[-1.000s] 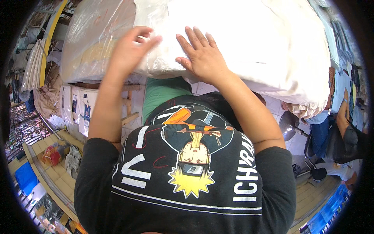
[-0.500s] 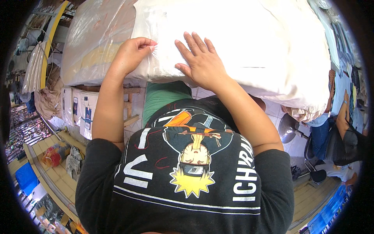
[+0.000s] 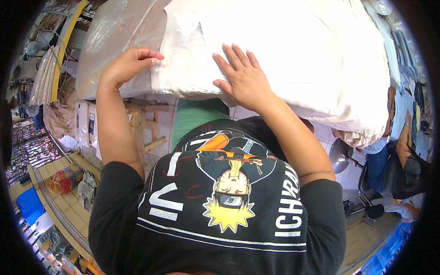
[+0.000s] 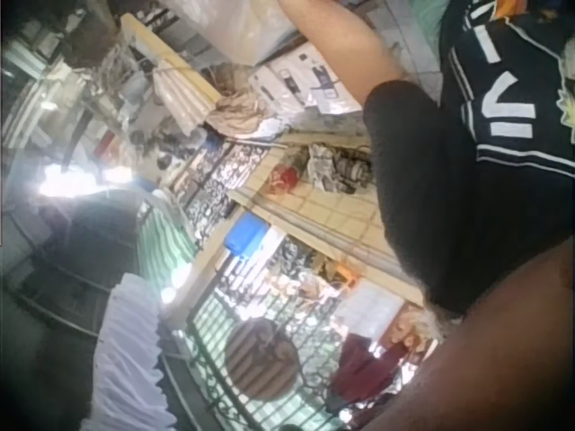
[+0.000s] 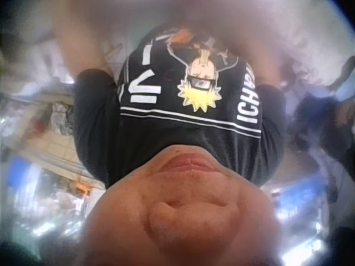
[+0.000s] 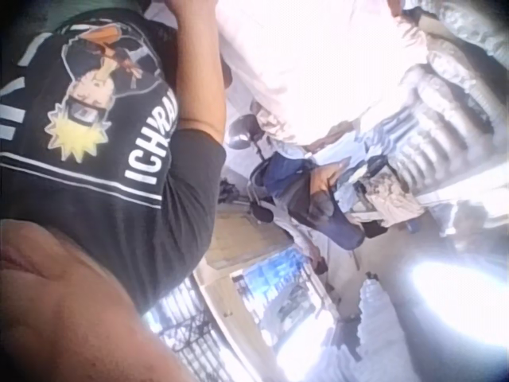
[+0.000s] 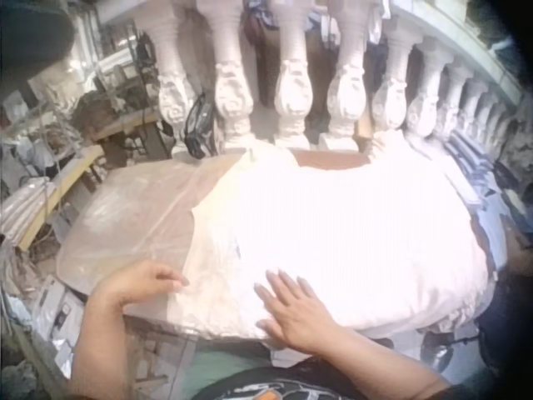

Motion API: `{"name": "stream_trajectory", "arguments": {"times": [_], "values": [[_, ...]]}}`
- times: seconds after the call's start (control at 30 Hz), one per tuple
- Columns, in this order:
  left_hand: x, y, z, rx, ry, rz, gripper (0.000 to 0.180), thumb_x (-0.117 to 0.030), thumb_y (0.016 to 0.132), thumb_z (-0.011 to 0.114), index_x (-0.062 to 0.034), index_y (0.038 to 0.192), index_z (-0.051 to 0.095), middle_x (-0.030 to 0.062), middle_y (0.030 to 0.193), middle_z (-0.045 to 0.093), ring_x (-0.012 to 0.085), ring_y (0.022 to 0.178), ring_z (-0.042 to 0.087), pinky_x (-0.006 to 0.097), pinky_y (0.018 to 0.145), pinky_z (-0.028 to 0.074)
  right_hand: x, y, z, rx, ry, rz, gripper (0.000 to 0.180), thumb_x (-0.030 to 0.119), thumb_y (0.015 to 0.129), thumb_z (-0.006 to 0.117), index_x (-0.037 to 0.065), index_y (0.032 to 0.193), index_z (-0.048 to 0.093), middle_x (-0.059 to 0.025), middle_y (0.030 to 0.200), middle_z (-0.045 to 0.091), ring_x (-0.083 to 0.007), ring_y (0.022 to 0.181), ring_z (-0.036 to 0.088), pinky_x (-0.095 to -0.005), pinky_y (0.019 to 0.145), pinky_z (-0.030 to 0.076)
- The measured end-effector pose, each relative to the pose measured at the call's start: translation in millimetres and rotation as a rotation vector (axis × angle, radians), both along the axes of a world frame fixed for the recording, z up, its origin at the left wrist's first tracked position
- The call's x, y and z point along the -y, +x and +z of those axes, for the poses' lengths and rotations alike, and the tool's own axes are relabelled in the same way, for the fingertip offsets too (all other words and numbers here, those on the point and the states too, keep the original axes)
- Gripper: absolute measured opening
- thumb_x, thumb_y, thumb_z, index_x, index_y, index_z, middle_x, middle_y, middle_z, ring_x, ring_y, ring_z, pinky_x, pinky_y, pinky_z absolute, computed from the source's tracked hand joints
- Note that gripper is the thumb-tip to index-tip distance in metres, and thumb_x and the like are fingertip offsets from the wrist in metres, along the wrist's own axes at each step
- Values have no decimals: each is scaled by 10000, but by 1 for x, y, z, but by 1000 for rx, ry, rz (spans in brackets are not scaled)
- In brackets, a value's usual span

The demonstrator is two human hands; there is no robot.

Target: The person takes a beige shirt from a stack, spreads it out on a work surface, uses snips to trim loose threads, inserts a cardboard sheet, and folds the shirt into a compact shape.

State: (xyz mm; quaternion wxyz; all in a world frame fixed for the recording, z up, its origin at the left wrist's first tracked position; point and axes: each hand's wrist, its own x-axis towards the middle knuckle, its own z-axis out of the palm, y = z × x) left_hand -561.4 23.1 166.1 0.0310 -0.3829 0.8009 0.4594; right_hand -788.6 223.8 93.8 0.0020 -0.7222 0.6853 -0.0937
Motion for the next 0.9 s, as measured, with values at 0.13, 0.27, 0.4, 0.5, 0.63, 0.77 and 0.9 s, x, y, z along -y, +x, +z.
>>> {"name": "stream_trajectory", "arguments": {"times": [0.13, 0.27, 0.4, 0.5, 0.63, 0.77, 0.9], "values": [[-12, -17, 2, -300, -178, 118, 356, -266, 824, 651, -53, 1110, 639, 89, 1009, 657, 171, 936, 582, 287, 825, 459, 0, 0, 6, 23, -15, 9, 584, 463, 911, 447, 149, 1395, 361, -144, 1467, 277, -323, 1360, 252, -501, 1089, 222], [-28, -69, -18, -131, -605, 183, 397, -326, 803, 662, -56, 1094, 642, 144, 1018, 660, 246, 941, 620, 326, 808, 481, 5, 5, 23, 6, 35, 16, 559, 428, 898, 491, 102, 1346, 420, -193, 1416, 342, -340, 1342, 283, -507, 1073, 251], [-24, -80, -41, 45, -612, 216, 380, -339, 786, 672, -29, 1006, 666, 183, 943, 669, 318, 876, 640, 366, 766, 498, 25, 2, 21, 44, -65, 2, 567, 432, 900, 483, 106, 1357, 406, -188, 1428, 327, -337, 1346, 276, -507, 1078, 239], [-12, -67, -50, -216, -491, 404, 318, -273, 803, 679, 15, 937, 666, 89, 770, 678, 191, 688, 630, 274, 661, 486, 31, -1, -1, 26, -101, -72, 571, 451, 914, 445, 114, 1371, 391, -182, 1443, 308, -333, 1354, 262, -500, 1089, 215], [7, -37, -60, -448, 96, 625, 154, -195, 833, 666, -54, 895, 660, -56, 690, 563, 58, 588, 514, 188, 589, 454, 31, -5, -5, 22, -77, -64, 575, 478, 929, 394, 127, 1384, 376, -174, 1460, 283, -329, 1366, 239, -488, 1102, 186], [7, -23, -69, -590, 493, 771, 266, -188, 812, 674, -52, 1036, 635, -10, 856, 645, 92, 721, 588, 231, 628, 461, 32, -4, -4, 13, -60, -63, 577, 485, 930, 388, 135, 1389, 373, -167, 1467, 273, -322, 1370, 232, -483, 1105, 183], [5, -9, -54, -721, 684, 524, 361, -224, 817, 664, -74, 1136, 588, 16, 1064, 604, 128, 963, 564, 276, 774, 448, 31, -6, -1, 26, -45, -29, 587, 492, 924, 400, 141, 1394, 366, -154, 1472, 269, -316, 1372, 229, -484, 1106, 182]]}}
